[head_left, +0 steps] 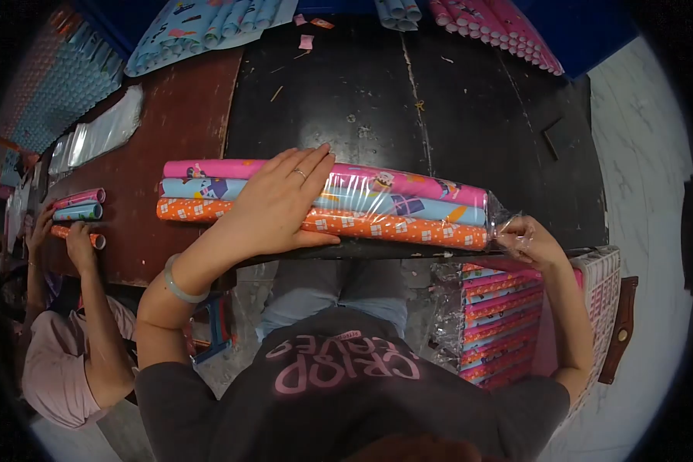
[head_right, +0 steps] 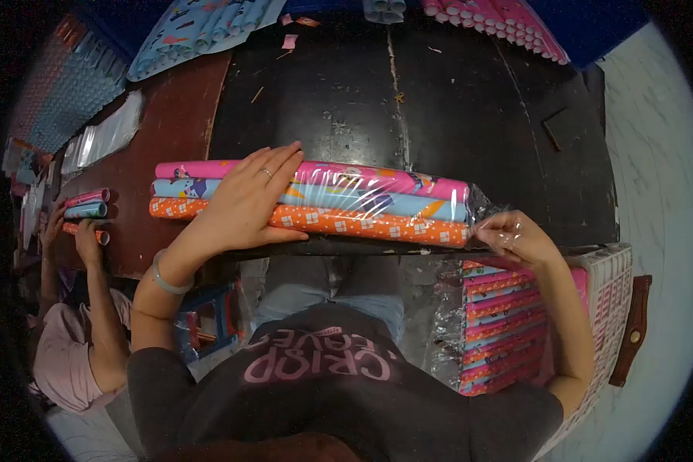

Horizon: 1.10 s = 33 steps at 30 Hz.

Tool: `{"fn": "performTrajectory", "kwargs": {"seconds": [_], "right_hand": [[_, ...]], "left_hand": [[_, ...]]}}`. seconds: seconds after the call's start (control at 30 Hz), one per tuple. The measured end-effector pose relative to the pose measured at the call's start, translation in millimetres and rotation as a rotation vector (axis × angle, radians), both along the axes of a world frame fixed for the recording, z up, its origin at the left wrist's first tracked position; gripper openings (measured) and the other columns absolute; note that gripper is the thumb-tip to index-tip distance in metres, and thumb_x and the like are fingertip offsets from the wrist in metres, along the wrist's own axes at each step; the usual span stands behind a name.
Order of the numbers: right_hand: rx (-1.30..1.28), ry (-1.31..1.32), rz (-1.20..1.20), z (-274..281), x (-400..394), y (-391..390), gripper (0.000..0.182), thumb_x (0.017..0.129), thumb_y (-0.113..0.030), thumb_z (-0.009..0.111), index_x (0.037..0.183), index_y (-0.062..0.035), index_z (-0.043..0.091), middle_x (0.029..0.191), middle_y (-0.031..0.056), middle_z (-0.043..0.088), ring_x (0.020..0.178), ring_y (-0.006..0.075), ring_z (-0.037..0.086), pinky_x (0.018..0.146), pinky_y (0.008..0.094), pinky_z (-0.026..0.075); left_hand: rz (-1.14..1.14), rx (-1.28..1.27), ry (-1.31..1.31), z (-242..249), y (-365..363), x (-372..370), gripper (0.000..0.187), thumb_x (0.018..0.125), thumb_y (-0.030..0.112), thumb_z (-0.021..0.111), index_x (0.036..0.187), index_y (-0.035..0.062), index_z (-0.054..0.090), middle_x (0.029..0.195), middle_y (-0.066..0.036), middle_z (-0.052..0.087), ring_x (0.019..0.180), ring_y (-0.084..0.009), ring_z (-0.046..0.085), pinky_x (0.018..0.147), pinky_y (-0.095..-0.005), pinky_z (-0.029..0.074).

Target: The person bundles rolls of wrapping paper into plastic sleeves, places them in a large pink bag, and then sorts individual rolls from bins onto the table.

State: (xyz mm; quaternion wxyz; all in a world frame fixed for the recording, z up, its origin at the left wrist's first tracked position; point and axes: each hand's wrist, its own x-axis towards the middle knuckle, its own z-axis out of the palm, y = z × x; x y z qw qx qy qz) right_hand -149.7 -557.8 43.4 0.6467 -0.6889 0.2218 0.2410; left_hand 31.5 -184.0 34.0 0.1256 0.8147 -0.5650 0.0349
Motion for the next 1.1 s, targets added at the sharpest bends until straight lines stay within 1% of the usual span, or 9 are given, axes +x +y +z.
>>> {"fn": "performTrajectory", "kwargs": {"seconds": [0.07, 0.4, 0.57, 0.7, 0.73, 0.8, 0.83, 0.93, 1.1], "right_hand": [[-0.006, 0.045, 0.047, 5.5, -4.0, 9.6, 0.028, 0.079, -0.019, 0.069, 0.097, 0.0025, 0.064, 0.058, -0.0008, 0.050, 0.045, 0.0022, 0.039, 0.036, 0.0167, 0.025], [0.008, 0.016, -0.150, -12.4, -7.9, 30.7, 0.025, 0.083, -0.022, 0.066, 0.080, 0.0017, 0.060, 0.051, -0.0031, 0.043, 0.039, 0.0027, 0.032, 0.036, 0.0194, 0.021], [-0.001, -0.011, -0.056, -12.0, -26.7, 15.4, 0.052, 0.089, -0.048, 0.050, 0.091, 0.0012, 0.066, 0.052, -0.0033, 0.044, 0.043, 0.0043, 0.030, 0.042, 0.0227, 0.023], [0.461, -0.209, -0.027, -22.5, -77.3, -13.5, 0.054, 0.093, -0.036, 0.029, 0.106, 0.0054, 0.060, 0.100, 0.0092, 0.062, 0.073, 0.0093, 0.046, 0.066, 0.0186, 0.037], [0.539, -0.218, -0.111, -23.6, -92.3, -13.2, 0.066, 0.095, -0.043, 0.020, 0.103, 0.0065, 0.062, 0.115, 0.0150, 0.052, 0.103, 0.0240, 0.050, 0.092, 0.0316, 0.034], [0.506, -0.338, -0.234, -21.3, -110.3, 3.1, 0.073, 0.093, -0.049, 0.015, 0.107, 0.0064, 0.059, 0.127, 0.0156, 0.047, 0.108, 0.0233, 0.049, 0.099, 0.0338, 0.029], [0.491, -0.409, -0.230, -23.6, -118.0, 5.4, 0.052, 0.094, -0.041, 0.034, 0.111, 0.0019, 0.058, 0.132, 0.0154, 0.045, 0.109, 0.0230, 0.052, 0.095, 0.0327, 0.034], [-0.123, -0.355, -0.235, -13.3, -135.0, 30.1, 0.026, 0.075, -0.009, 0.073, 0.099, -0.0010, 0.065, 0.087, 0.0044, 0.066, 0.077, 0.0088, 0.061, 0.072, 0.0231, 0.048], [-0.257, -0.328, -0.310, 5.8, -180.8, 14.1, 0.015, 0.079, -0.012, 0.069, 0.085, 0.0010, 0.066, 0.077, 0.0023, 0.065, 0.072, 0.0065, 0.060, 0.067, 0.0208, 0.048]], "left_hand": [[0.011, 0.032, 0.029, 1.8, -0.8, -1.1, 0.094, 0.066, 0.050, 0.070, 0.129, -0.0072, 0.031, 0.134, -0.023, 0.036, 0.120, -0.0375, 0.039, 0.104, -0.0429, 0.029], [-0.033, 0.011, -0.031, 4.8, -4.9, -5.6, 0.089, 0.066, 0.047, 0.071, 0.126, -0.0082, 0.035, 0.130, -0.024, 0.040, 0.118, -0.0361, 0.042, 0.102, -0.0428, 0.032], [0.018, 0.132, -0.019, 8.6, -10.8, -12.2, 0.093, 0.062, 0.039, 0.075, 0.131, -0.0049, 0.032, 0.135, -0.022, 0.036, 0.120, -0.0374, 0.039, 0.103, -0.0437, 0.030], [-0.044, 0.159, 0.017, 8.1, -6.3, -22.1, 0.098, 0.056, 0.028, 0.078, 0.135, -0.0003, 0.028, 0.138, -0.019, 0.034, 0.124, -0.0370, 0.036, 0.103, -0.0428, 0.028], [-0.079, 0.166, 0.032, 9.0, -6.6, -24.4, 0.098, 0.056, 0.028, 0.078, 0.135, -0.0003, 0.028, 0.138, -0.019, 0.034, 0.124, -0.0370, 0.036, 0.103, -0.0428, 0.028], [-0.060, 0.189, 0.026, 10.8, -8.4, -27.8, 0.100, 0.055, 0.027, 0.078, 0.136, 0.0008, 0.027, 0.139, -0.019, 0.033, 0.124, -0.0376, 0.036, 0.103, -0.0434, 0.028], [-0.084, 0.176, 0.011, 7.9, -7.0, -26.5, 0.101, 0.055, 0.027, 0.078, 0.137, 0.0017, 0.025, 0.140, -0.018, 0.032, 0.124, -0.0381, 0.035, 0.103, -0.0439, 0.027], [-0.088, 0.195, 0.019, 5.9, -5.9, -23.8, 0.099, 0.057, 0.027, 0.076, 0.138, 0.0021, 0.025, 0.141, -0.018, 0.031, 0.125, -0.0382, 0.035, 0.103, -0.0439, 0.027], [-0.147, 0.184, 0.048, 9.7, -8.4, -30.5, 0.102, 0.055, 0.031, 0.076, 0.137, 0.0002, 0.025, 0.140, -0.020, 0.030, 0.125, -0.0387, 0.034, 0.103, -0.0434, 0.027]]}}
